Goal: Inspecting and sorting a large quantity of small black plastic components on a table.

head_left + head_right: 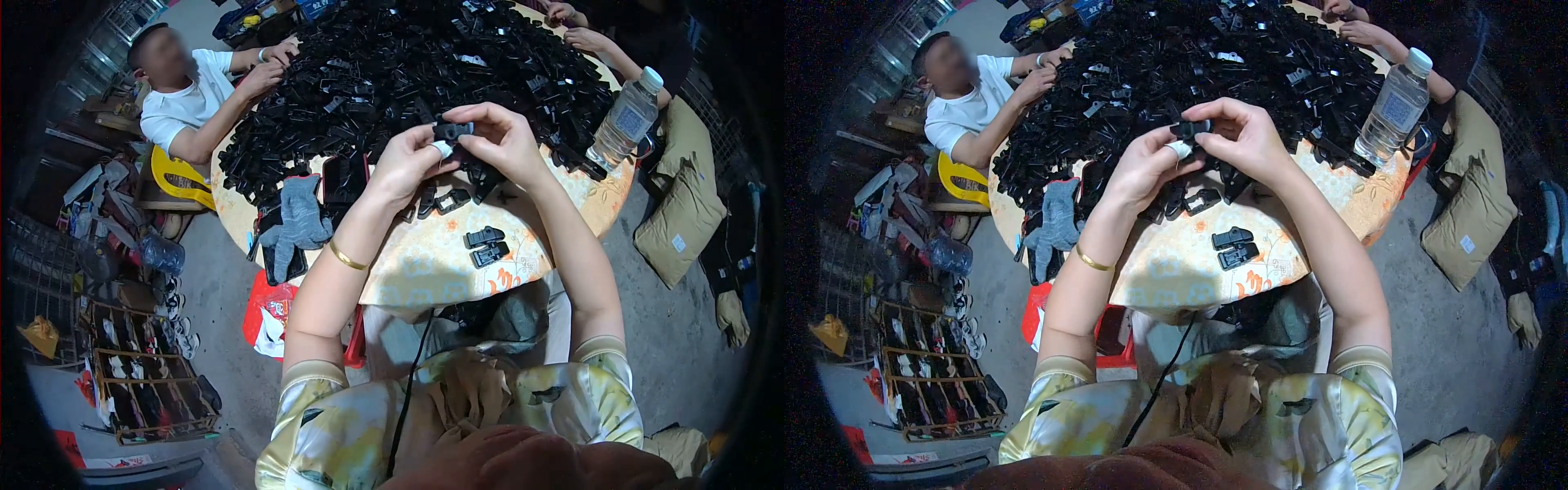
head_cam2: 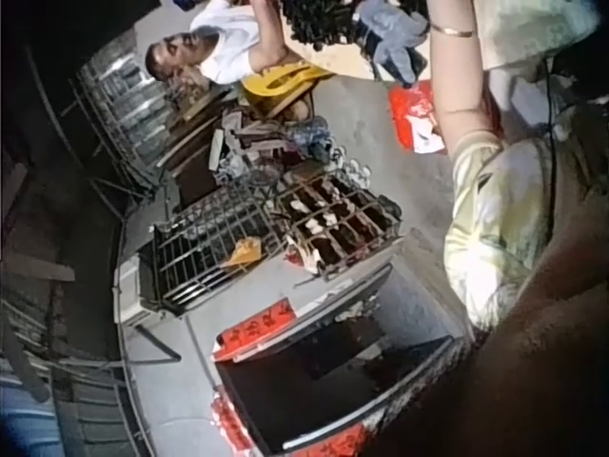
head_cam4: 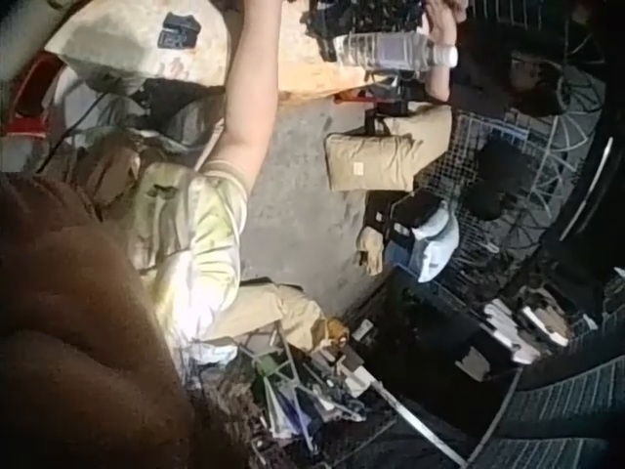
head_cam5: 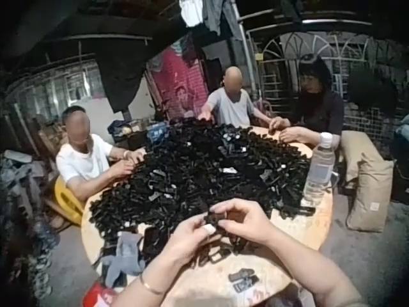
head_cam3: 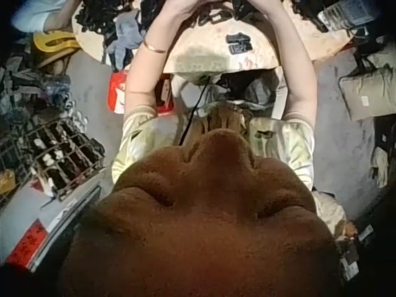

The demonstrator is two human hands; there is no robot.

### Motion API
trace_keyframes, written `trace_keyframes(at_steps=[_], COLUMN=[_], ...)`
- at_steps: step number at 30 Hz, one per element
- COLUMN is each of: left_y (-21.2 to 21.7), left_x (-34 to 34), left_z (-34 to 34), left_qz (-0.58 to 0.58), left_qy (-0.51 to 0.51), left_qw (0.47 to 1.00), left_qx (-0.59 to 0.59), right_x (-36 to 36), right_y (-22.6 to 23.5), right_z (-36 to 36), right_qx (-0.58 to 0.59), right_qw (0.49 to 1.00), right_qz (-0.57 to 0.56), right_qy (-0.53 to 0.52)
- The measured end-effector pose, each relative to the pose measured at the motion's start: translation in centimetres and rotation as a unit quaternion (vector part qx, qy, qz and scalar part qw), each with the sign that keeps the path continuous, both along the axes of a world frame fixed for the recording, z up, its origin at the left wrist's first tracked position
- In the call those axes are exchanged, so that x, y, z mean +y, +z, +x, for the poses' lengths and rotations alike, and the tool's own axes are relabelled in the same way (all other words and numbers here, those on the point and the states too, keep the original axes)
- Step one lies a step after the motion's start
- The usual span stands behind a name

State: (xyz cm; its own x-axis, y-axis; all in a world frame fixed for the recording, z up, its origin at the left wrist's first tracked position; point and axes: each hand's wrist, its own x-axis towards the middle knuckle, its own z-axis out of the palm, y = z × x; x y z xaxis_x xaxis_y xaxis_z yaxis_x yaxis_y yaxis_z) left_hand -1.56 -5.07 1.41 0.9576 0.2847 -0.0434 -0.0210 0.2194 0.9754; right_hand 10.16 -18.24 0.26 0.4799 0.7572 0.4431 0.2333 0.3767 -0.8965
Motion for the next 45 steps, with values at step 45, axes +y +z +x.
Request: trace_keyframes(at_steps=[45], left_y=[1.2], left_x=[-0.3], left_z=[-0.7], left_qz=[0.143], left_qy=[-0.074], left_qw=[0.984], left_qx=[-0.071], right_x=[-1.7], right_y=[0.8], right_z=[2.9], right_qx=[-0.119], right_qw=[0.971], right_qz=[-0.001], right_qy=[-0.208])
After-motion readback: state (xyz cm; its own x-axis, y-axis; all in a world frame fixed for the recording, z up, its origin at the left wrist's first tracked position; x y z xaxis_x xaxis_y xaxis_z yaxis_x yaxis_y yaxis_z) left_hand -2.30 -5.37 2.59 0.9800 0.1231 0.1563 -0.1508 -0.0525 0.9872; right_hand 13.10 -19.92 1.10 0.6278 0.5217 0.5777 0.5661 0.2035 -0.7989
